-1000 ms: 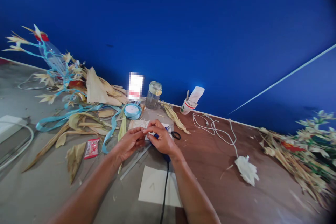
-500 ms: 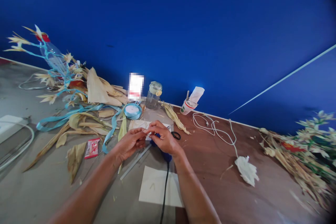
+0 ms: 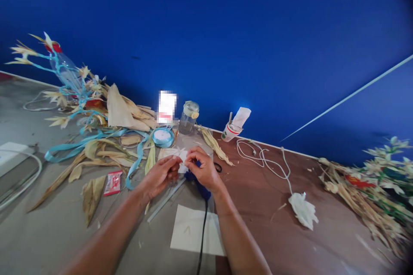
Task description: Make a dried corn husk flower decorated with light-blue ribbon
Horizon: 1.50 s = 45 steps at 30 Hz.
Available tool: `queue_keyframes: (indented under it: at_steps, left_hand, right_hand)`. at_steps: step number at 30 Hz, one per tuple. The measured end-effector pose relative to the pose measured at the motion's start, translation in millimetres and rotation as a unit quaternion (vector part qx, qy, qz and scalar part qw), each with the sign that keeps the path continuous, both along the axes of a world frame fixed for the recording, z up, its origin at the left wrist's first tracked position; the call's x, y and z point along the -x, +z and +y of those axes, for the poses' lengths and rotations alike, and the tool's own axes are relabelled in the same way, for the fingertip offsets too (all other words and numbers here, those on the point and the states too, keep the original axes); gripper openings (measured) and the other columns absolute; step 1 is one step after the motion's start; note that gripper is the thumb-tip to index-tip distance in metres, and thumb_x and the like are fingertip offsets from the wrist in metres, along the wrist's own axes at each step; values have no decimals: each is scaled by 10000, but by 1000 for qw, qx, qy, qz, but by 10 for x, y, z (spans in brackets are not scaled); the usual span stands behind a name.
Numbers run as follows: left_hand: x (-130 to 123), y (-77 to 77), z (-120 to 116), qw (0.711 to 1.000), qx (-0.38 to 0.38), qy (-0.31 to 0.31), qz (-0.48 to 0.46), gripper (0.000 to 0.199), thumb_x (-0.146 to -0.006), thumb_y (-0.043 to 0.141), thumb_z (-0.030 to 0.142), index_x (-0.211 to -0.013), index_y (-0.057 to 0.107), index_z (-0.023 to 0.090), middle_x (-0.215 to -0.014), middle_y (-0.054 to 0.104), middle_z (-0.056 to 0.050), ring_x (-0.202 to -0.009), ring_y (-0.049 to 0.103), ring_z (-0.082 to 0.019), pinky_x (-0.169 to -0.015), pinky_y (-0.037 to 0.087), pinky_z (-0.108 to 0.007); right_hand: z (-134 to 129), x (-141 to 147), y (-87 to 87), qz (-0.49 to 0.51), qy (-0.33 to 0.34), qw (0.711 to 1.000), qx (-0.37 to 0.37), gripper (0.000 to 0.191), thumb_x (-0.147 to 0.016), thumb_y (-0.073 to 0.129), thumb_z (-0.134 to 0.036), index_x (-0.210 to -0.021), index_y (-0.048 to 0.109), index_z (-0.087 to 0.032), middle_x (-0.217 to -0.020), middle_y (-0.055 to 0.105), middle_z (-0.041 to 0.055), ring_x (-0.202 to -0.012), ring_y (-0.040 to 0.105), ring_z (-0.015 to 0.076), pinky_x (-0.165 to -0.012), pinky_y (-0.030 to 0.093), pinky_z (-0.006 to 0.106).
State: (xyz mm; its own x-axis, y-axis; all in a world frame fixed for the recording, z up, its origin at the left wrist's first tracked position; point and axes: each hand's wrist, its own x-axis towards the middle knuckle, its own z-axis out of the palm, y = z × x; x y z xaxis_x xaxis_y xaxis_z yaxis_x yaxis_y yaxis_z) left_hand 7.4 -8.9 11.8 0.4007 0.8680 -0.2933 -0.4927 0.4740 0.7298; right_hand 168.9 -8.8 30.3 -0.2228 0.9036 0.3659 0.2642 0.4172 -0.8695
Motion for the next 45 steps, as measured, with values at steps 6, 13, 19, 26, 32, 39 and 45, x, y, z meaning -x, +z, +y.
queue_keyframes:
  at_steps: [6,13,19,26,32,39,45]
  left_hand:
    - [-36,-7,2,996,-58,68,29,231,-720,689,342,-750,600,131,-577,445,50,-478,377,-43,-474,290,-177]
    - [-53,-7,-10,990,-101,72,73,265,-717,690,389,-759,597,145,-578,456,51,-496,393,-53,-489,301,-187]
    - [-55,-160,22,978,-149,76,126,243,-747,656,394,-780,599,160,-580,463,46,-514,406,-68,-487,298,-197]
    - [-38,-265,41,950,-219,69,211,230,-803,577,395,-794,607,167,-563,474,36,-521,409,-96,-499,312,-226]
    - [-52,-187,5,937,-240,62,248,241,-822,547,401,-802,597,166,-570,469,37,-522,398,-103,-500,305,-238]
    - [-71,-158,-23,930,-245,64,265,250,-810,555,409,-791,614,167,-545,444,39,-511,382,-109,-480,278,-235]
    - [-75,-119,-18,941,-228,69,242,281,-790,575,440,-775,615,163,-523,441,40,-487,381,-102,-476,283,-232]
  right_hand:
    - [46,115,-135,177,-156,964,122,81,-717,626,-255,-738,597,-182,-600,540,-40,-521,464,99,-506,365,218]
    - [18,300,-90,333,-196,891,238,164,-608,686,-281,-661,582,-166,-535,565,-52,-398,379,54,-404,241,197]
    - [-22,350,-40,362,-173,871,284,173,-568,711,-290,-600,608,-154,-429,477,-75,-388,329,45,-414,203,203]
    - [-24,335,12,381,-154,852,326,177,-529,709,-278,-525,575,-163,-403,454,-78,-387,327,47,-420,201,210]
    - [-30,296,45,369,-148,853,337,165,-521,698,-270,-514,568,-168,-390,448,-79,-388,341,54,-419,207,211]
    - [-20,264,12,345,-150,862,341,148,-534,679,-269,-507,568,-176,-393,455,-74,-396,359,63,-413,212,207]
    - [1,237,2,344,-152,860,345,151,-522,681,-261,-505,556,-178,-398,443,-77,-392,349,61,-406,210,207]
